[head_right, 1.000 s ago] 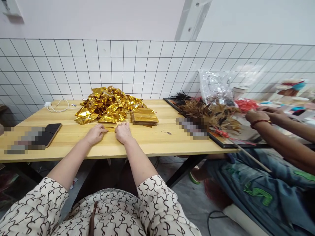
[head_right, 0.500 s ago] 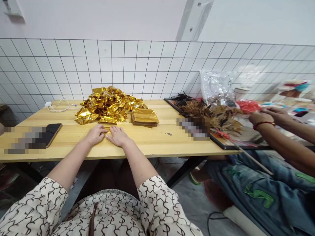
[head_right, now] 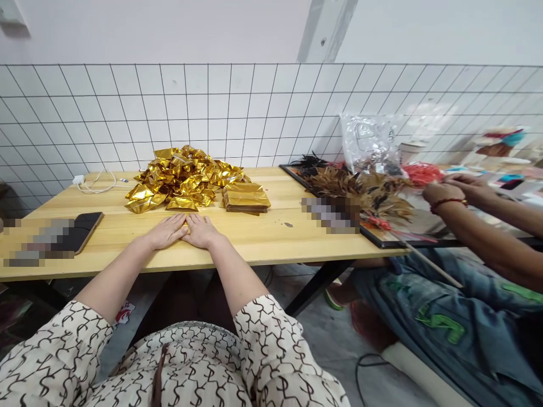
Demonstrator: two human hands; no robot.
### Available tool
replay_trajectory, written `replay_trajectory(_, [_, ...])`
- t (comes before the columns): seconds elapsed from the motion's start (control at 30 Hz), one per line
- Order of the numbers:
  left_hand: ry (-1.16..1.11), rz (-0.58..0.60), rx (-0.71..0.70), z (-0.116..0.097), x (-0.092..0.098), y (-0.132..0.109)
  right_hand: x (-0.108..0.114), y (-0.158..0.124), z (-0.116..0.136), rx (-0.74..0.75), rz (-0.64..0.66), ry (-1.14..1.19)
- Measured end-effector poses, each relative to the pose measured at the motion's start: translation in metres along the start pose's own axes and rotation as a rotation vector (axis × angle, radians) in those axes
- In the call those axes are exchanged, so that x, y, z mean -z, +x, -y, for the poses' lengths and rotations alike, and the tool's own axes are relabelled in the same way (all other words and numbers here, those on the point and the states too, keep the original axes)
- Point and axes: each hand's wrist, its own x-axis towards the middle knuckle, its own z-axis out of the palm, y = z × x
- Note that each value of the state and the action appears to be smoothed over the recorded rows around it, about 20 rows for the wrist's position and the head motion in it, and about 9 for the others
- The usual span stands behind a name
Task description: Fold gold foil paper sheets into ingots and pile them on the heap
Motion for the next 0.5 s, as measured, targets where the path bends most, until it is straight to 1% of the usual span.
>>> replay_trajectory(0.23, [0.028,0.053,0.049,-0.003,0.006,-0.006,0.005,-0.002,0.003,-0.025,0.041,-0.013])
replay_trajectory(0.37, [0.052,0.057,0.070,0.002,0.007,-0.011,0.005,-0.002,0.002,-0.043,0.055,-0.004])
replay_trajectory(0.5, [0.070,0.036,0.061,0.009,0.005,-0.013,0.004,-0.001,-0.001,-0.021,0.040,0.007])
